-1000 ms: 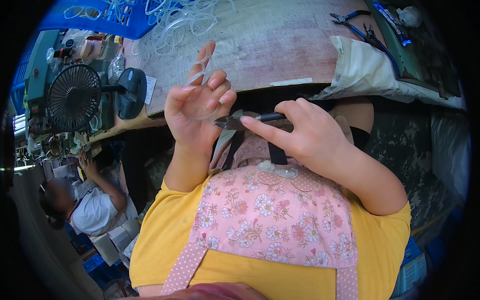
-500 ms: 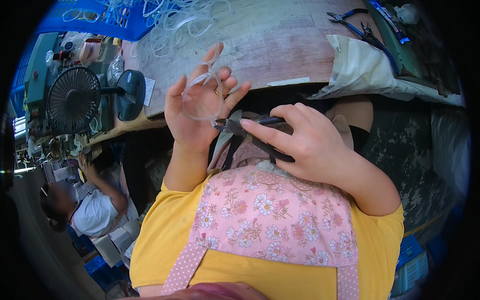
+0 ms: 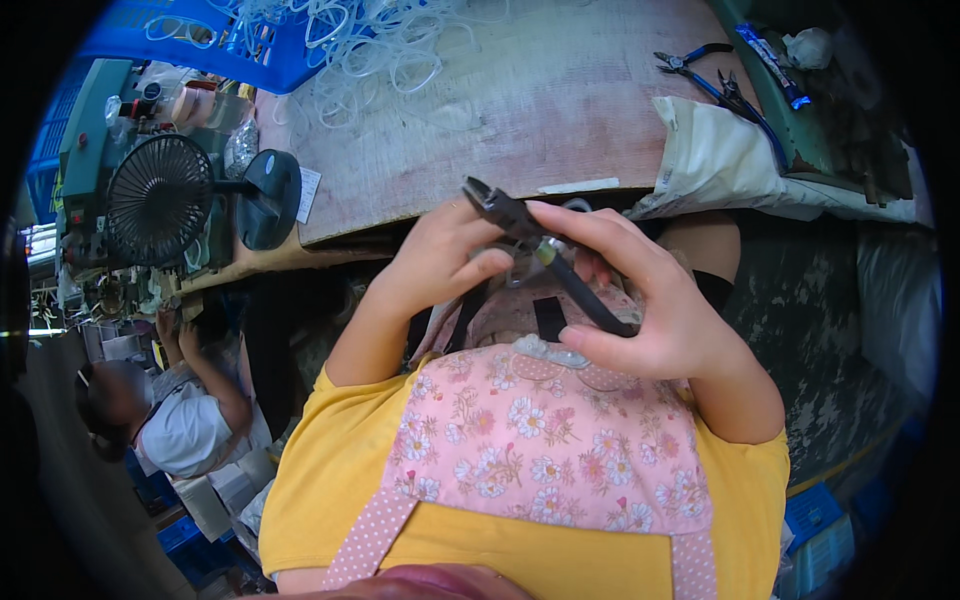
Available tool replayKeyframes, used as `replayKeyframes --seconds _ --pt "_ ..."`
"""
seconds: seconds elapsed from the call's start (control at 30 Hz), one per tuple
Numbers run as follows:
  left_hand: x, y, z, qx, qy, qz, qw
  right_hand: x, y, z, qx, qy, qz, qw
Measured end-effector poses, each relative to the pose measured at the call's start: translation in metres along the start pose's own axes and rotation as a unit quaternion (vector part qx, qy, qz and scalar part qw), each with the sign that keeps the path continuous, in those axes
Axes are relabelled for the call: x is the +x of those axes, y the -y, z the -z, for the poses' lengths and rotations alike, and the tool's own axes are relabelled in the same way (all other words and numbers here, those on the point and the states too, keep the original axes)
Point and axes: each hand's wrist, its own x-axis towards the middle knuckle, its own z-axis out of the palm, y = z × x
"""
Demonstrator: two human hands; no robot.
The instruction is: The person repeatedly picks up clear plastic cable loops from a blue basket, uses pliers to trim the ends, and places the trimmed pieces on the table. The process is continuous and repetitive throughout the clip.
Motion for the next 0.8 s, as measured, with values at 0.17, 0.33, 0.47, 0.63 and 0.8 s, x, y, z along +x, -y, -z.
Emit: replayKeyframes --seconds 0.17,0.33,0.47,0.63,0.8 --pt "0.039 0.073 0.056 0.353 -0.229 0.024 0.907 -0.009 -0.003 -0.003 0.108 -0.031 -0.074 0.991" --pt "0.055 0.135 0.082 0.355 -0.167 0.043 0.919 -0.015 -0.01 -0.003 0.057 -0.002 -0.071 0.996" --pt "0.05 0.146 0.071 0.31 -0.19 0.004 0.932 -0.015 -0.016 -0.002 0.059 -0.004 -0.09 0.994" --pt "0.04 0.131 0.07 0.292 -0.177 -0.019 0.94 -0.014 -0.019 -0.004 0.056 -0.014 -0.078 0.995" --pt "0.017 0.076 0.053 0.369 -0.224 -0.153 0.889 0.006 -0.035 -0.002 0.298 -0.028 -0.077 0.951"
